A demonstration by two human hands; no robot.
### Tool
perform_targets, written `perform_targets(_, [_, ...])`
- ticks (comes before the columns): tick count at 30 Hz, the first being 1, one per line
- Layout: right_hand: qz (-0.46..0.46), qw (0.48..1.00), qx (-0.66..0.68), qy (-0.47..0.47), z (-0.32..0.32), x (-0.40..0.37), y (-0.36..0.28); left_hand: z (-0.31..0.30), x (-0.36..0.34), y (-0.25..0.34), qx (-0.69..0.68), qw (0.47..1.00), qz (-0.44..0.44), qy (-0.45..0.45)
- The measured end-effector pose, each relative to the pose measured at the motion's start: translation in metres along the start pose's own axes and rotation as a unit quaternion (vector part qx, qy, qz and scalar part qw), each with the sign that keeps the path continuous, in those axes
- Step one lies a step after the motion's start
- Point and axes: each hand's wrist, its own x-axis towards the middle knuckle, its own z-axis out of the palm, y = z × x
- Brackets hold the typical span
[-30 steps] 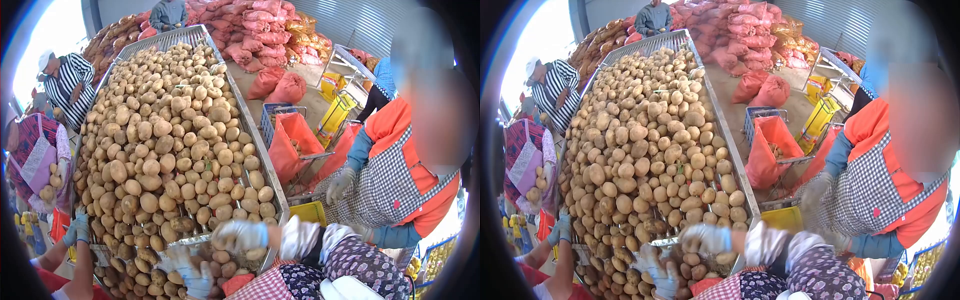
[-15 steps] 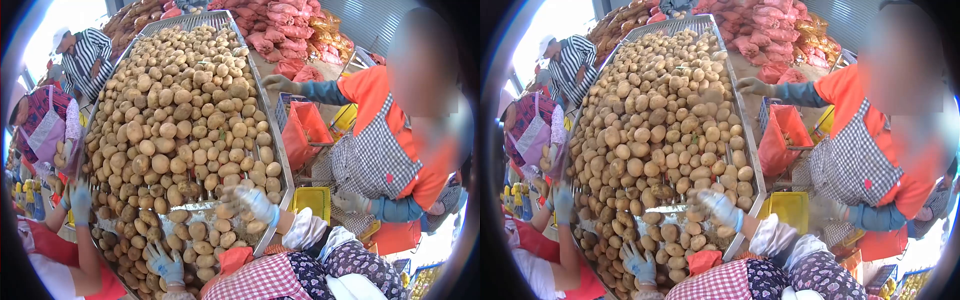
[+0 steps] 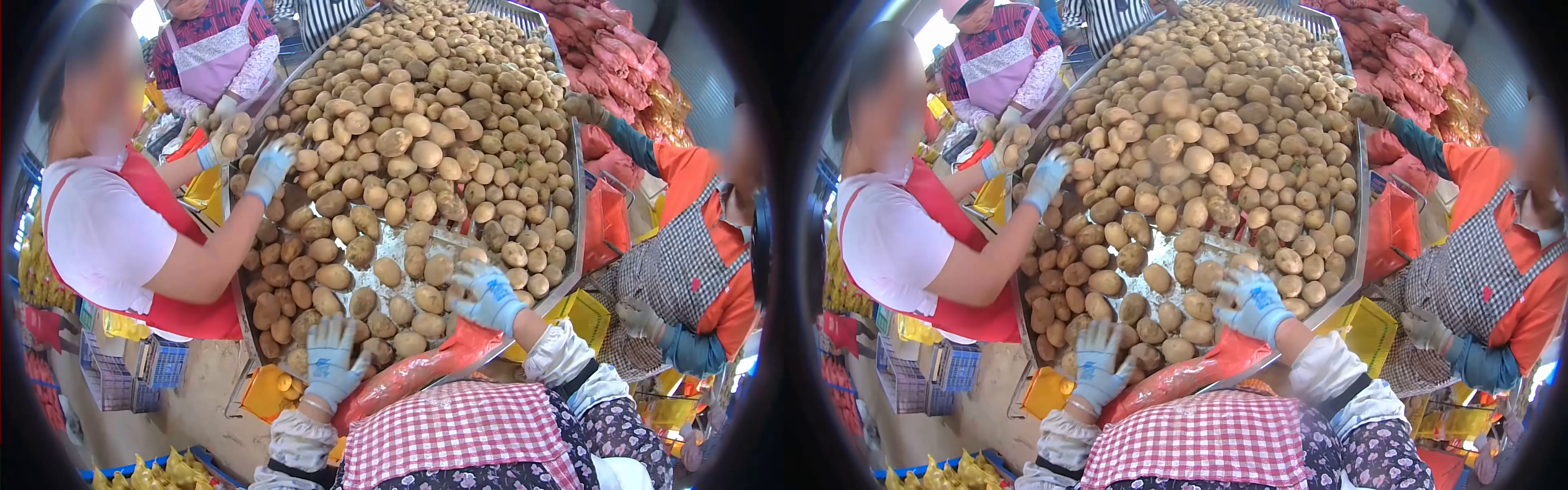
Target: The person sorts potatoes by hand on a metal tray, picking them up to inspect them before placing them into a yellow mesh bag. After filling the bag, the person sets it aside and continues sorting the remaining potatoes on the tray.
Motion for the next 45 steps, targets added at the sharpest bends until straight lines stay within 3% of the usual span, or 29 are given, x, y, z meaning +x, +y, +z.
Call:
perform_targets(1, [0.022, 0.994, 0.097, 0.033, -0.003, 0.003, -0.001, -0.006, -0.011, -0.007, -0.004, 1.0, 0.002, 0.002])
perform_targets(2, [0.098, 0.991, 0.089, 0.007, -0.006, 0.007, -0.006, -0.012, -0.021, -0.014, -0.012, 0.998, -0.042, 0.045])
perform_targets(3, [0.1, 0.991, 0.083, 0.01, -0.005, 0.008, -0.015, -0.014, -0.026, -0.019, -0.02, 0.992, -0.086, 0.091])
perform_targets(5, [0.075, 0.979, 0.041, -0.187, 0.003, 0.012, -0.037, -0.011, -0.03, -0.018, -0.046, 0.985, -0.105, 0.128])
perform_targets(8, [0.011, 0.981, 0.034, -0.19, 0.019, 0.008, -0.081, -0.014, -0.016, 0.009, -0.066, 0.997, 0.017, 0.037])
perform_targets(10, [-0.066, 0.953, 0.28, -0.093, 0.047, 0.009, -0.072, -0.004, -0.017, 0.003, -0.032, 0.999, 0.007, 0.017])
perform_targets(11, [-0.063, 0.955, 0.276, -0.094, 0.036, 0.007, -0.07, 0.004, -0.017, 0.0, 0.005, 1.0, -0.008, -0.002])
perform_targets(13, [0.063, 0.987, 0.145, 0.003, 0.002, 0.006, -0.061, 0.011, -0.031, -0.021, -0.025, 0.998, -0.032, 0.043])
perform_targets(15, [0.199, 0.98, -0.009, 0.012, 0.006, 0.011, -0.03, 0.004, -0.04, -0.03, -0.019, 0.998, -0.052, -0.02])
perform_targets(16, [0.233, 0.971, -0.015, -0.057, 0.011, 0.012, -0.024, -0.001, -0.041, -0.027, 0.067, 0.997, -0.027, 0.008])
perform_targets(17, [0.233, 0.971, -0.015, -0.055, 0.011, 0.011, -0.028, -0.022, -0.032, -0.018, 0.068, 0.997, -0.027, 0.01])
perform_targets(18, [0.161, 0.984, -0.018, -0.075, 0.009, 0.008, -0.039, -0.053, -0.015, -0.005, 0.03, 0.981, -0.14, -0.135])
perform_targets(19, [0.086, 0.991, -0.022, -0.095, 0.004, 0.007, -0.049, -0.07, 0.002, 0.002, -0.009, 0.929, -0.25, -0.274])
perform_targets(21, [0.072, 0.99, 0.022, -0.121, -0.005, 0.014, -0.052, -0.072, 0.027, 0.004, 0.019, 0.913, -0.281, -0.296])
perform_targets(23, [0.012, 0.976, 0.216, -0.004, 0.007, 0.023, -0.035, -0.059, 0.044, 0.013, -0.089, 0.978, -0.145, -0.12])
perform_targets(25, [0.01, 0.985, 0.167, 0.027, 0.011, 0.049, -0.015, -0.022, 0.071, 0.025, -0.083, 0.99, 0.059, 0.101])
perform_targets(27, [0.045, 0.946, -0.059, 0.315, 0.023, 0.071, -0.003, -0.002, 0.095, 0.034, -0.053, 0.99, 0.073, 0.109])
perform_targets(28, [0.068, 0.993, 0.019, 0.097, 0.027, 0.069, -0.002, 0.003, 0.105, 0.034, -0.024, 0.989, 0.086, 0.118])
perform_targets(29, [0.07, 0.992, 0.018, 0.103, 0.025, 0.066, -0.01, 0.002, 0.116, 0.029, -0.023, 0.988, 0.091, 0.123])
perform_targets(31, [0.024, 0.992, 0.119, -0.023, 0.015, 0.06, -0.034, -0.004, 0.128, 0.005, 0.002, 0.996, -0.052, 0.067])
perform_targets(32, [0.026, 0.992, 0.118, -0.025, 0.009, 0.069, -0.03, 0.008, 0.123, -0.014, 0.026, 0.994, -0.072, 0.082])
perform_targets(34, [0.075, 0.96, 0.252, -0.096, -0.006, 0.094, -0.018, 0.017, 0.108, -0.028, 0.027, 0.994, -0.067, 0.08])
perform_targets(36, [-0.027, 0.983, 0.094, 0.159, 0.01, 0.126, 0.01, 0.023, 0.101, -0.027, 0.045, 0.995, -0.057, 0.065])
perform_targets(37, [-0.025, 0.982, 0.094, 0.161, 0.011, 0.142, 0.021, 0.02, 0.094, -0.018, 0.045, 0.995, -0.055, 0.065])
perform_targets(39, [0.009, 0.977, -0.091, 0.194, 0.01, 0.171, 0.034, 0.003, 0.077, -0.003, 0.019, 1.0, -0.006, 0.006])
perform_targets(40, [0.0, 0.993, -0.098, 0.068, 0.005, 0.171, 0.024, -0.002, 0.07, -0.004, 0.021, 1.0, -0.003, 0.007])
perform_targets(43, [-0.015, 0.995, -0.08, 0.051, 0.005, 0.138, -0.011, -0.005, 0.058, -0.018, -0.063, 0.998, 0.016, -0.022])
perform_targets(44, [-0.06, 0.997, 0.032, 0.033, 0.002, 0.134, -0.006, -0.005, 0.057, -0.029, -0.193, 0.977, -0.027, -0.084])
perform_targets(45, [-0.062, 0.997, 0.029, 0.028, -0.018, 0.137, -0.006, -0.015, 0.061, -0.033, -0.32, 0.934, -0.072, -0.143])
